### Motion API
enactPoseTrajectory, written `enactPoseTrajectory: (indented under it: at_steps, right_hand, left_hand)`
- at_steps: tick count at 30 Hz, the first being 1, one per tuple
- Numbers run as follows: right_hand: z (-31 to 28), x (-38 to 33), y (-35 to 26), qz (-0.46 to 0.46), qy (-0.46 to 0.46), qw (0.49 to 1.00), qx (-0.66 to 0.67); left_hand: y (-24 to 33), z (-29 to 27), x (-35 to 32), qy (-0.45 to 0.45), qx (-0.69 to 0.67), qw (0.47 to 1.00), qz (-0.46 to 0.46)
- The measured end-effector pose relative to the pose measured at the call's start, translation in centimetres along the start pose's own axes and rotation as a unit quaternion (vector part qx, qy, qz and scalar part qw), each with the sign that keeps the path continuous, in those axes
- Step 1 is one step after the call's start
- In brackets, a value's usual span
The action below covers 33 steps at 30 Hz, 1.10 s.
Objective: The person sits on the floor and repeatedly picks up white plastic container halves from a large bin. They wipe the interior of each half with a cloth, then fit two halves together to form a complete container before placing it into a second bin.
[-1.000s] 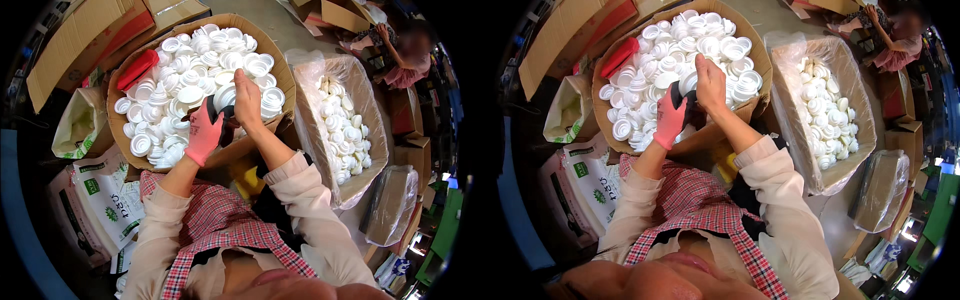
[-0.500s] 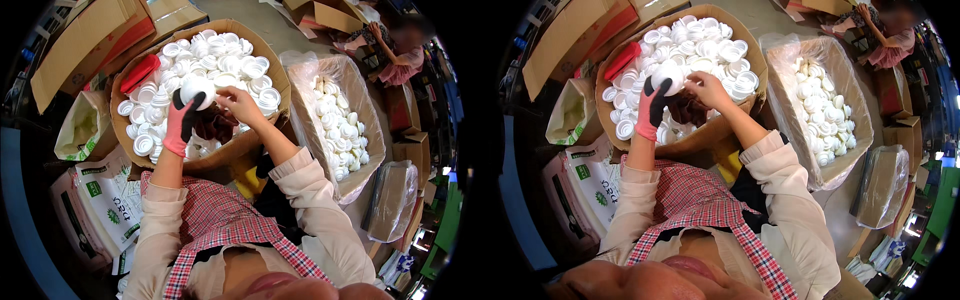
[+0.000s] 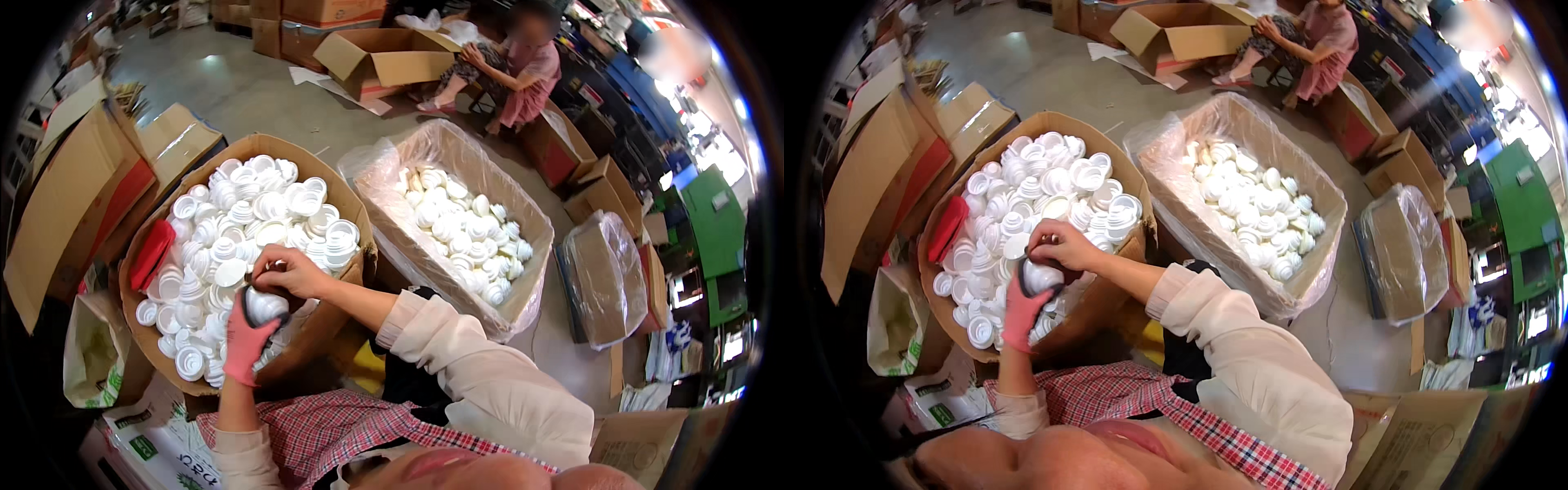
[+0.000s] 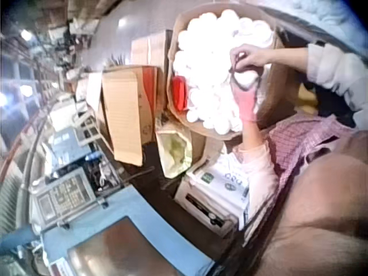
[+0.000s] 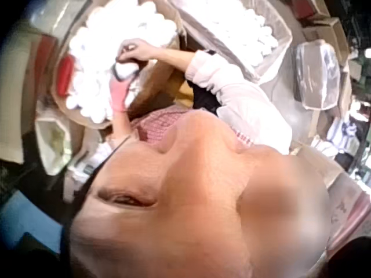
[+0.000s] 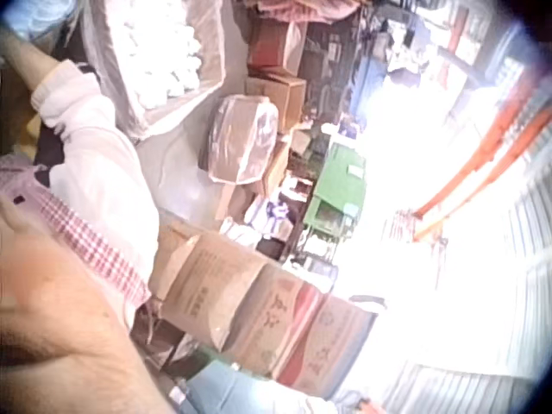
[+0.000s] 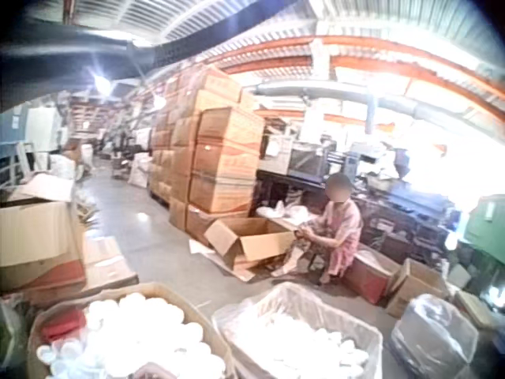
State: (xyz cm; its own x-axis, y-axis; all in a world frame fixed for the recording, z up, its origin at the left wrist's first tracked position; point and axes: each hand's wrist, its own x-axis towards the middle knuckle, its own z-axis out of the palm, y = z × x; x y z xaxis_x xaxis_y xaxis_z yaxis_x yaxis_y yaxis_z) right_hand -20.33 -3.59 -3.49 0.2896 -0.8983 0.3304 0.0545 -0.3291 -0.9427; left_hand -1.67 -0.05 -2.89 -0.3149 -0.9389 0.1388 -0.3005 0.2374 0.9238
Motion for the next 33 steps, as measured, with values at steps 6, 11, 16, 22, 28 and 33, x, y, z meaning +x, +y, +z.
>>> enactPoseTrajectory:
  at_steps: [6, 11, 16, 22, 28, 33]
  right_hand:
    - [0.9, 0.7, 0.8, -0.085, 0.01, 0.989, -0.123]
    - [1.0, 0.0, 1.3, 0.144, -0.074, 0.971, -0.178]
    - [0.6, 0.1, 0.3, 0.128, -0.003, 0.98, 0.152]
    - [0.8, -0.4, 0.0, 0.101, -0.027, 0.986, 0.129]
    - [2.5, -0.9, 1.0, 0.177, 0.024, 0.942, 0.285]
    - [2.2, -1.0, 1.2, 0.206, 0.028, 0.919, 0.337]
  left_hand:
    - [-0.3, -1.4, -0.3, 0.025, -0.122, 0.981, -0.151]
    - [-0.5, -4.4, 1.3, 0.154, -0.307, 0.938, -0.05]
    - [0.2, -1.9, 1.0, 0.004, -0.217, 0.975, -0.043]
    - [1.3, -0.3, 1.1, 0.01, -0.16, 0.987, 0.004]
    - [0.8, 1.0, 1.2, 0.061, -0.246, 0.966, -0.056]
    - [-0.4, 1.3, 1.3, 0.069, -0.176, 0.982, 0.021]
